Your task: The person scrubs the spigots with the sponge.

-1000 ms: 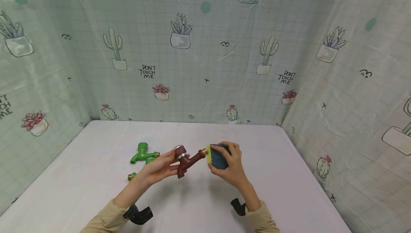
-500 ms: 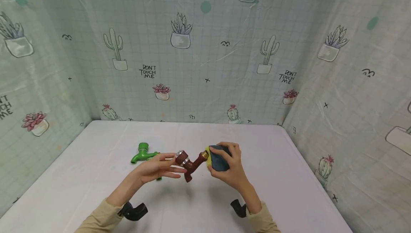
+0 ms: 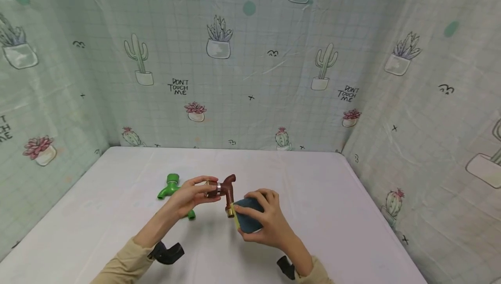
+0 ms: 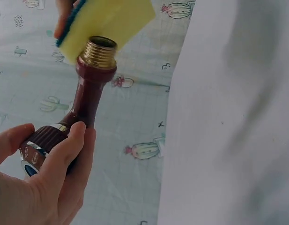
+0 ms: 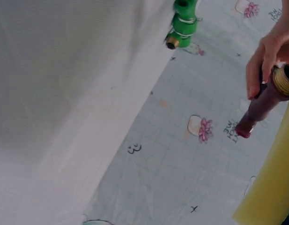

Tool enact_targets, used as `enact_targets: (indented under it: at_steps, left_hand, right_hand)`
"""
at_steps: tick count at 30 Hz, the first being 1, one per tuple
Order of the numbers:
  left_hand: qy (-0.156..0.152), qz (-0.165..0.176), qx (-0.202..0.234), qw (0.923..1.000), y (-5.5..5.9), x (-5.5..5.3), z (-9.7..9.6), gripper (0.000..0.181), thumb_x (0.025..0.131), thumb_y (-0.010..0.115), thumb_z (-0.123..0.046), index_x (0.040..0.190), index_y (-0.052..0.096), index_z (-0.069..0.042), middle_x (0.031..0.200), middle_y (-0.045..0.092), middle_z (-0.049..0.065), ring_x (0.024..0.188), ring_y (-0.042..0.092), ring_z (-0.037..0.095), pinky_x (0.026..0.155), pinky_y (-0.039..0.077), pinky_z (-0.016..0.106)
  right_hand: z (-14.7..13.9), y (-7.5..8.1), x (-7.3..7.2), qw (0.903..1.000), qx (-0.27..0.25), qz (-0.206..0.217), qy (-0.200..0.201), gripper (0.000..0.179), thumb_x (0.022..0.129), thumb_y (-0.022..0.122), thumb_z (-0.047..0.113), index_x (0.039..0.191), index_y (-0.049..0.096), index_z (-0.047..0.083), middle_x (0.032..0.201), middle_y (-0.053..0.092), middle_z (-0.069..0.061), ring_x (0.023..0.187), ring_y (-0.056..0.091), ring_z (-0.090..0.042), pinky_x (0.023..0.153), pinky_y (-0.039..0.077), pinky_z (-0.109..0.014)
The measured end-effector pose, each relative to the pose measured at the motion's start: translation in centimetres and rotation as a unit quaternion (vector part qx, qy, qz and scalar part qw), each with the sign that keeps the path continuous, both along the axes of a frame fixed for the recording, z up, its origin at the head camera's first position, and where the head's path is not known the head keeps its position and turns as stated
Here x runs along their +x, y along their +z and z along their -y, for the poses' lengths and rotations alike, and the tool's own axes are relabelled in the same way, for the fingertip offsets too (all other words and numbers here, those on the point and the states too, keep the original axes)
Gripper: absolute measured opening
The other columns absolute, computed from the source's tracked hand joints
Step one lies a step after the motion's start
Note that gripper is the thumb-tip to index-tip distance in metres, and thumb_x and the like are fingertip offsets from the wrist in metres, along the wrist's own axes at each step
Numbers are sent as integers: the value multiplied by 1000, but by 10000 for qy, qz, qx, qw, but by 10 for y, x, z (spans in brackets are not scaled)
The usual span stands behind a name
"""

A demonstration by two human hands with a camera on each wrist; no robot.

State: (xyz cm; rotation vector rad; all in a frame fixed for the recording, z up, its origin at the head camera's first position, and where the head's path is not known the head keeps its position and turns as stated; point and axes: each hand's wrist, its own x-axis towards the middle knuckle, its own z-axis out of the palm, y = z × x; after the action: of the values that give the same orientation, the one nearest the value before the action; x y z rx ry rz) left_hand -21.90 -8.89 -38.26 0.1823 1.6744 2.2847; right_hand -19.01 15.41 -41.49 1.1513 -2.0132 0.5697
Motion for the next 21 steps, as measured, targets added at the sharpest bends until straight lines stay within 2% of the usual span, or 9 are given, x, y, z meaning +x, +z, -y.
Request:
enact_targets:
  at_steps: [4, 6, 9, 14, 17, 21]
  left_hand:
    - [318, -43, 26, 9995, 0, 3, -1, 34, 81, 59, 2, 114, 51, 7, 93, 56, 11, 81, 65, 21, 81, 53, 40]
    - [542, -121, -13, 9985, 0, 4, -4, 36, 81, 59, 3, 116, 51, 8, 91, 57, 9, 80, 65, 20, 80, 53, 40]
    - [718, -224, -2, 9972, 0, 4, -7, 36, 82, 58, 3, 116, 49, 11, 88, 58, 9, 80, 65, 19, 80, 53, 40]
    - [654, -74, 189, 9977, 0, 1, -4, 39, 83, 55, 4, 120, 44, 14, 99, 55, 13, 83, 64, 18, 81, 53, 38]
    - [541, 55, 243, 9982, 0, 1, 0, 42, 85, 53, 2, 123, 41, 14, 108, 50, 17, 86, 62, 18, 81, 53, 35]
    - [410, -36, 257, 9988, 2, 2, 2, 44, 85, 54, 0, 124, 40, 13, 112, 47, 19, 89, 62, 18, 83, 52, 35]
  right_hand:
    - [3, -1, 2, 9996, -115, 214, -169, 44, 76, 57, 51, 112, 61, 26, 114, 50, -5, 105, 34, -24, 75, 37, -45]
    - [9, -1, 3, 9997, -111, 202, -115, 44, 76, 58, 50, 113, 60, 26, 114, 50, -5, 105, 35, -24, 75, 38, -45]
    - [15, -3, 2, 9998, -15, 160, 77, 44, 74, 63, 47, 113, 60, 27, 114, 51, -5, 104, 36, -23, 78, 36, -44]
    - [9, -10, 1, 9985, -96, 494, 197, 45, 71, 68, 42, 113, 60, 27, 114, 50, -4, 105, 35, -22, 75, 39, -43]
    - [0, -15, -2, 9976, 9, 668, 163, 46, 67, 71, 38, 111, 61, 27, 113, 51, -4, 104, 35, -21, 75, 37, -44]
    - [-6, -15, -5, 9967, 112, 802, -24, 46, 67, 72, 38, 111, 61, 27, 112, 51, -4, 103, 36, -20, 76, 34, -43]
